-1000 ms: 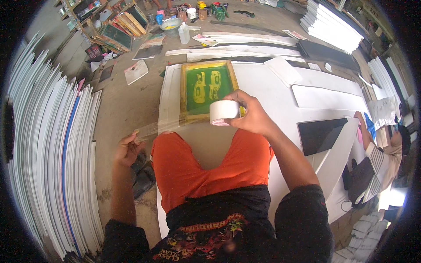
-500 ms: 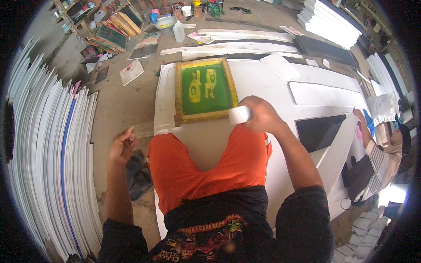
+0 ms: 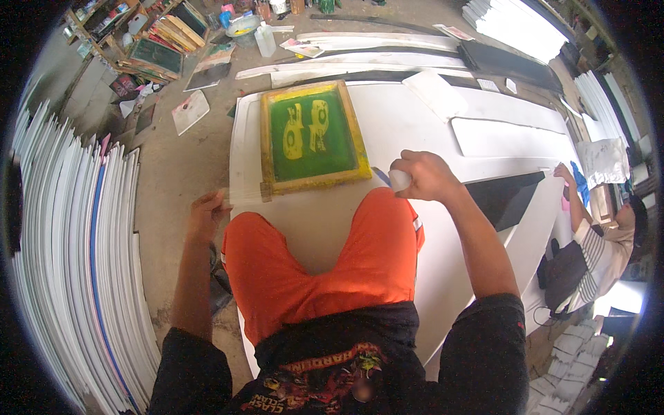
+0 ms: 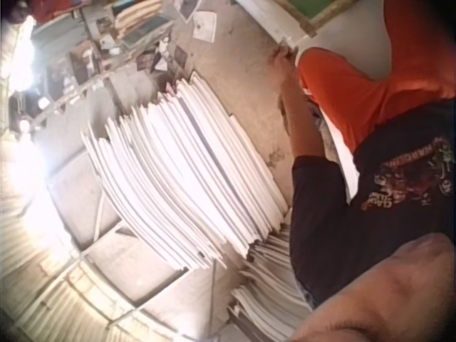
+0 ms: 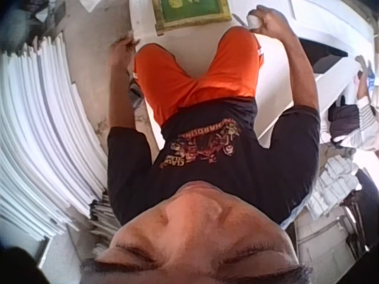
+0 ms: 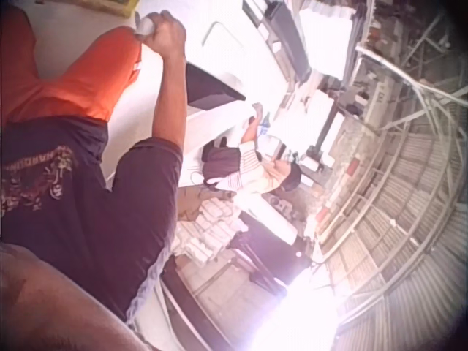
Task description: The person sits on the floor and applies masking tape to the edges of a green screen printing frame. They repeatedly tear pieces of tape and smooth them onto the frame's border to secure the mesh. The person then lifts the frame and moves it to a nearby shelf.
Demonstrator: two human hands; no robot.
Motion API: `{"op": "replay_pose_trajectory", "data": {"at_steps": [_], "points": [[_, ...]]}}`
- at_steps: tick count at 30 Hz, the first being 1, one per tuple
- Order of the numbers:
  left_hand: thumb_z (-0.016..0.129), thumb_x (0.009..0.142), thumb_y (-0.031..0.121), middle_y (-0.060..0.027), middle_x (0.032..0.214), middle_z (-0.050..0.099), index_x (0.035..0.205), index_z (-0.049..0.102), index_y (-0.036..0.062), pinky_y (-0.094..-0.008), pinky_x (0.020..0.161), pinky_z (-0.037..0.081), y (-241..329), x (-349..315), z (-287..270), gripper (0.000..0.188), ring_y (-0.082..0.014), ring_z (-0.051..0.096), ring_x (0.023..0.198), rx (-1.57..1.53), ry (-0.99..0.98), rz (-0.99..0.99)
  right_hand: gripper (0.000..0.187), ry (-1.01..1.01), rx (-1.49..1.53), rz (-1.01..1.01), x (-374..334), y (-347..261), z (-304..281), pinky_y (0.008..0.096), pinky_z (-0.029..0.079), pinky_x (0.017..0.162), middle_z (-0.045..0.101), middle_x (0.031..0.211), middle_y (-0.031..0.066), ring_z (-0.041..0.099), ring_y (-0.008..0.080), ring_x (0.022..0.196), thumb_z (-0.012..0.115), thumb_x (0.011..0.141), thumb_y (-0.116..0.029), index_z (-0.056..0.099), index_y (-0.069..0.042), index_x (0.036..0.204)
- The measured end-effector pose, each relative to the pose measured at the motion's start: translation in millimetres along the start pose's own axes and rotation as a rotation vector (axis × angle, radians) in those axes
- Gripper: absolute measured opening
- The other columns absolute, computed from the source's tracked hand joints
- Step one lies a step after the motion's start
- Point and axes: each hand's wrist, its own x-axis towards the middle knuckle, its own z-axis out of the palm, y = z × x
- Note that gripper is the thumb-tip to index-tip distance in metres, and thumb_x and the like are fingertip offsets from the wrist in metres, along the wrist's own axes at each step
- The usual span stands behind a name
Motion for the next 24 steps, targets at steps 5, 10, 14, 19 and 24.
{"op": "replay_pose_trajectory", "data": {"at_steps": [5, 10, 14, 19, 24], "points": [[0.074, 0.098, 0.013, -0.0026, 0.084, 0.064, 0.104, 0.071, -0.0046, -0.0297, 0.079, 0.062, -46, 41, 4, 0.019, -0.0119, 0.064, 0.075, 0.137, 0.103, 0.044, 0.06, 0.158, 0.303, 0.026, 13, 43, 38, 0.0405, 0.056, 0.085, 0.071, 0.108, 0.0106, 0.069, 0.0315, 0.099, 0.096, 0.059, -0.023, 0.071, -0.006, 0.112], [0.081, 0.093, 0.019, -0.0041, 0.085, 0.068, 0.101, 0.072, -0.0031, -0.0261, 0.072, 0.056, -107, 86, -15, 0.025, -0.0112, 0.062, 0.07, 0.266, 0.155, -0.087, 0.062, 0.102, 0.274, 0.022, 28, 69, 79, 0.0442, 0.055, 0.092, 0.071, 0.11, 0.0103, 0.067, 0.0311, 0.106, 0.095, 0.062, -0.027, 0.069, -0.011, 0.117], [0.081, 0.092, 0.018, -0.0037, 0.081, 0.069, 0.095, 0.073, -0.0029, -0.0254, 0.066, 0.052, -120, 110, -8, 0.023, -0.0111, 0.061, 0.069, 0.355, 0.172, -0.081, 0.058, -0.095, 0.154, 0.126, 46, 93, 111, 0.0446, 0.054, 0.089, 0.068, 0.101, 0.0079, 0.066, 0.0303, 0.1, 0.093, 0.064, -0.038, 0.073, -0.018, 0.115], [0.082, 0.092, 0.019, -0.0043, 0.08, 0.071, 0.096, 0.075, -0.0038, -0.0258, 0.067, 0.052, -136, 133, -10, 0.024, -0.0108, 0.061, 0.069, 0.431, 0.161, -0.13, 0.055, -0.18, -0.028, 0.135, 66, 113, 129, 0.0432, 0.051, 0.086, 0.066, 0.097, 0.0068, 0.066, 0.0283, 0.096, 0.089, 0.065, -0.049, 0.076, -0.024, 0.112], [0.082, 0.091, 0.019, -0.0051, 0.084, 0.073, 0.099, 0.075, -0.0047, -0.0264, 0.066, 0.052, -147, 148, -17, 0.026, -0.0112, 0.061, 0.069, 0.513, 0.193, -0.185, 0.052, -0.131, -0.073, 0.085, 84, 130, 159, 0.0423, 0.048, 0.089, 0.065, 0.095, 0.0056, 0.064, 0.0266, 0.098, 0.086, 0.069, -0.052, 0.075, -0.027, 0.113]]}}
